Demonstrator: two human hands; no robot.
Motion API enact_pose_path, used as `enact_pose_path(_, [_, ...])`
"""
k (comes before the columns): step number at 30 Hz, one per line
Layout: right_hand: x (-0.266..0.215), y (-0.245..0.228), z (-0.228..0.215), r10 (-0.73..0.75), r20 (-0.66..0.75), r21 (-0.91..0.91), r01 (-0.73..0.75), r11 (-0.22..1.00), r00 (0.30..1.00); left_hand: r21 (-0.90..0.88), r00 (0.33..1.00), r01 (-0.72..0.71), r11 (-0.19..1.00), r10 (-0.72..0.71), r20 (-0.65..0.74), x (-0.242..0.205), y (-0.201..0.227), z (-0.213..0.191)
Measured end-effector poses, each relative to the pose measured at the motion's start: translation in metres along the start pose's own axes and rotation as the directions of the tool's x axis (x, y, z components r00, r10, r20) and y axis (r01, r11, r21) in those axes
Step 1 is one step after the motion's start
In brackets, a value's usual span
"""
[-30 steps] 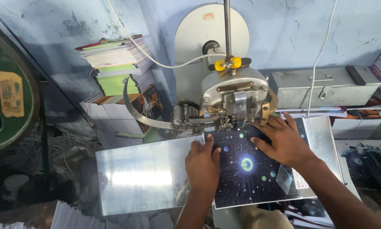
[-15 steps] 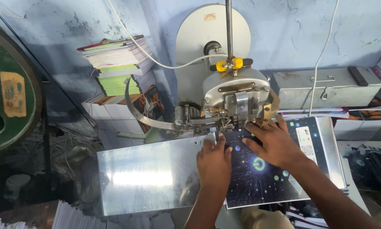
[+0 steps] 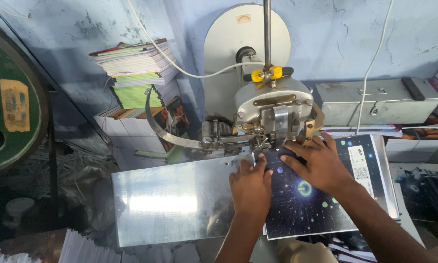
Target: The person repeatedly picks up a book from a stack, places it under a binding machine, and operates the machine to stitch the spine. After each cycle, the person removes the bound book and places it on a separate stack.
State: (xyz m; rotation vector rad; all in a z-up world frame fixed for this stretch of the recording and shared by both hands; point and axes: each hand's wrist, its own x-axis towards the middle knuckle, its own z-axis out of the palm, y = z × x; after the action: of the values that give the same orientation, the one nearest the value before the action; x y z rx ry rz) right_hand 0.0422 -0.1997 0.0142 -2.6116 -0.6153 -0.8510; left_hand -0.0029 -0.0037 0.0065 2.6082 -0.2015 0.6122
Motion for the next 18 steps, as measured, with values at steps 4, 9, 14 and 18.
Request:
enact_pose_path(4, [-0.001,0.007,-0.001,0.016,0.031,-0.013,-0.016,1.0,0.999,-0.073,0.997,-0.041,0.996,0.036,-0.062,-0.008,0.003,0.005])
enact_pose_path(9, [-0.003,0.016,-0.006,0.019,0.075,-0.019,-0.018,1.0,0.997,-0.097,0.996,-0.052,0.994,0.044,-0.081,-0.009,0.009,0.014])
enact_pose_path(14, [-0.004,0.02,-0.007,0.018,0.073,-0.024,-0.016,1.0,0.997,-0.098,0.989,-0.074,0.992,0.061,-0.136,-0.013,0.011,0.017])
enact_pose_path(18, [-0.005,0.021,-0.006,0.012,0.064,-0.016,-0.011,1.0,0.998,-0.098,0.992,-0.075,0.992,0.064,-0.11,-0.013,0.011,0.018])
